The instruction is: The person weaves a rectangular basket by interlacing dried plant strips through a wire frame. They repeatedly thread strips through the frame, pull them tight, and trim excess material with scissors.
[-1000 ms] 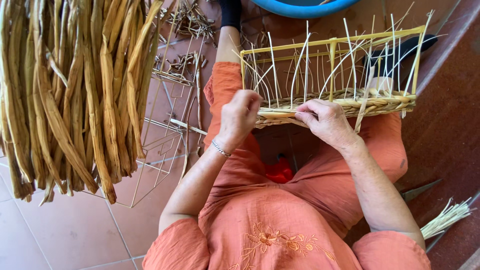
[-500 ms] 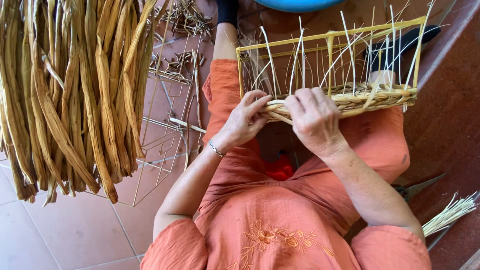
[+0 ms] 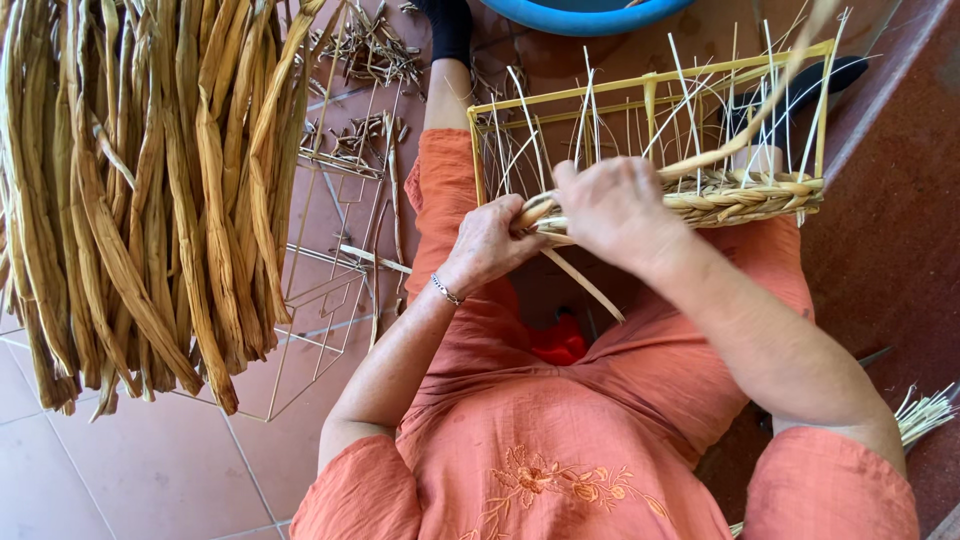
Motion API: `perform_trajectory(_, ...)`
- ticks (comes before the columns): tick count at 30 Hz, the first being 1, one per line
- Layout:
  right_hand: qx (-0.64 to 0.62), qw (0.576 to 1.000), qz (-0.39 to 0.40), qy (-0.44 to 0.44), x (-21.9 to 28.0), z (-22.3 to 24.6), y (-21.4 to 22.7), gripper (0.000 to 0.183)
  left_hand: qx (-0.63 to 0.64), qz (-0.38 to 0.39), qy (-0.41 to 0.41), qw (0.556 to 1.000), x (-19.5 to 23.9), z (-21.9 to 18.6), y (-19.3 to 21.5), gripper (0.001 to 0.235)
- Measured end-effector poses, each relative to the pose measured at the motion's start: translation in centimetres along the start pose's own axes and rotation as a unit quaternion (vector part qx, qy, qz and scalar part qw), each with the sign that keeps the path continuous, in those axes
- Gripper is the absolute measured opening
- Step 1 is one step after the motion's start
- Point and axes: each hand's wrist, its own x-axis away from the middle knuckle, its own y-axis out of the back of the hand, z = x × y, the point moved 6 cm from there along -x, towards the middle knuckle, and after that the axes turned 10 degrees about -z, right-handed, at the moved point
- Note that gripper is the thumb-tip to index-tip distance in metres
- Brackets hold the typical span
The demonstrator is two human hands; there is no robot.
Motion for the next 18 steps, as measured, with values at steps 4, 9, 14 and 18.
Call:
perform_trajectory(4, -0.369, 0.882, 0.204, -0.212, 0.9, -4.6, -2.8, 0.023, -0.016, -0.038, -0.054, 0.998, 0.3, -1.2, -0.2, 0.028)
perform_trajectory(9, -0.319, 0.934, 0.063, -0.145, 2.0, -5.4, -4.0, 0.019, 0.121, -0.027, -0.015, 0.992, 0.1, -1.0, 1.1, 0.014)
perform_trajectory(14, -0.13, 0.967, -0.218, -0.007, 3.6, -1.8, -3.2, 0.03, 0.1, -0.025, -0.093, 0.99, 0.4, -1.5, 2.4, 0.011)
perform_trajectory(18, -0.125, 0.98, -0.146, -0.043, 2.9, -0.6, -6.0, 0.036, 0.079, -0.026, -0.1, 0.992, 0.4, -0.8, 1.5, 0.013)
